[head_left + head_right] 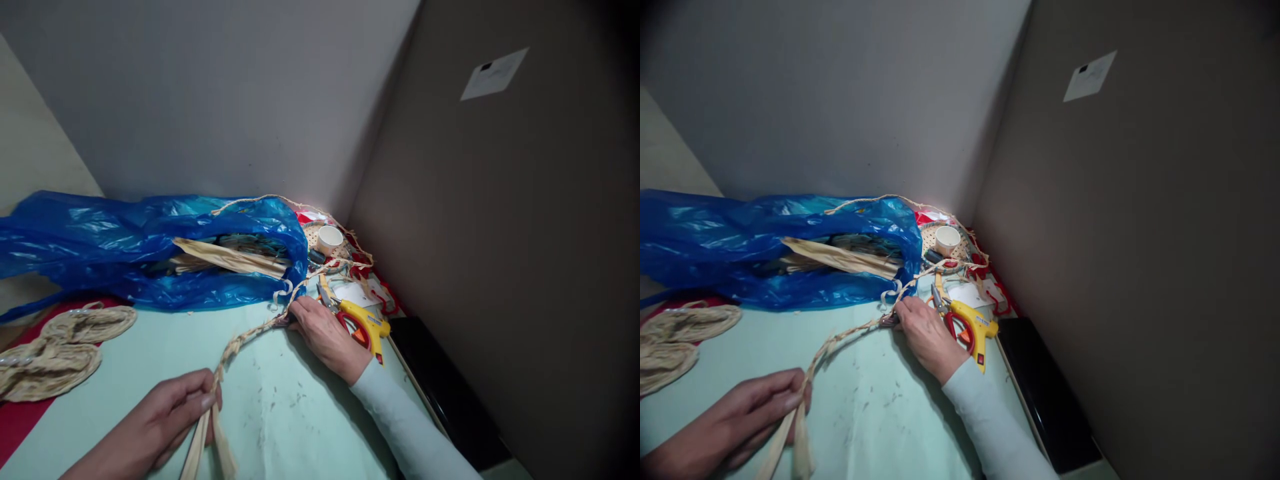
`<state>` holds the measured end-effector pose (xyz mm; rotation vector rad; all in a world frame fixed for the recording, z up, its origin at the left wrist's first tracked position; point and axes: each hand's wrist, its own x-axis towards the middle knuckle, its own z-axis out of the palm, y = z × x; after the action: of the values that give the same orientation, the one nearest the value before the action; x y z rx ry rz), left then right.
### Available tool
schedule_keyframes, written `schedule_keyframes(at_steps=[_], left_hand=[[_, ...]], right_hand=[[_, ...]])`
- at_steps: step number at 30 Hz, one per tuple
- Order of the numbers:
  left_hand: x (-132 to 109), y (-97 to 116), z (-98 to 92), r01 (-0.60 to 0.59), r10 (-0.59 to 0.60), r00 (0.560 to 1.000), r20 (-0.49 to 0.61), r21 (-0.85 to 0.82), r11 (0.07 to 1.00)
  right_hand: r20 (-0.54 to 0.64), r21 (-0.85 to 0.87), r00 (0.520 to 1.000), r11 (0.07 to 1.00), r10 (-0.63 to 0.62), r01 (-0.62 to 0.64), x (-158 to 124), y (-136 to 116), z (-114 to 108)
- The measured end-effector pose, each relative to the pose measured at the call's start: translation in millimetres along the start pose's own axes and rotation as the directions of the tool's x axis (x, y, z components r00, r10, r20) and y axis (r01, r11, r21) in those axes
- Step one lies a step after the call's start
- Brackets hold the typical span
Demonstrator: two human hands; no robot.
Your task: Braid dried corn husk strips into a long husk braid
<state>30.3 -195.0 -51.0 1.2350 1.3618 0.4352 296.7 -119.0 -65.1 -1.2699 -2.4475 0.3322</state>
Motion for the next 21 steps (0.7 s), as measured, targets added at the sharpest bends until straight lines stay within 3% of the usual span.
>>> schedule_keyframes(at_steps=[4,7,10,13,16,18,21], left_hand=[[6.9,25.6,-7.7,-0.174,0.186,0.977,-0.107,0.107,0.979],[10.7,51.1,-17.5,-0.231,0.258,0.947,-0.192,0.152,0.961],[13.9,79.3,-27.1,-0.270,0.281,0.921,-0.271,0.076,0.960],[21.8,100.9,-28.2,-0.389,0.366,0.866,-0.341,-0.001,0.921],[40.0,103.9,-18.5,-0.439,0.452,0.864,-0.220,0.111,0.892],[55.8,94.8,-9.1,-0.436,0.461,0.887,-0.041,0.259,0.862],[76.2,74.3,2.2,-0.437,0.432,0.897,0.097,0.355,0.827]], right_hand=[[0.000,0.008,1.000,1.000,0.008,-0.008,0.4,-1.8,-0.9],[0.005,0.000,1.000,1.000,0.016,-0.016,0.5,-3.6,-2.8],[0.009,-0.024,1.000,0.999,0.022,-0.022,0.5,-4.9,-4.4],[0.009,-0.048,1.000,0.999,0.025,-0.024,0.7,-5.8,-4.9],[0.008,-0.067,1.000,0.997,0.029,-0.028,1.0,-6.6,-5.3],[0.005,-0.075,1.000,0.997,0.031,-0.031,1.1,-6.8,-5.5],[0.006,-0.079,0.999,0.996,0.031,-0.031,1.2,-6.7,-5.5]])
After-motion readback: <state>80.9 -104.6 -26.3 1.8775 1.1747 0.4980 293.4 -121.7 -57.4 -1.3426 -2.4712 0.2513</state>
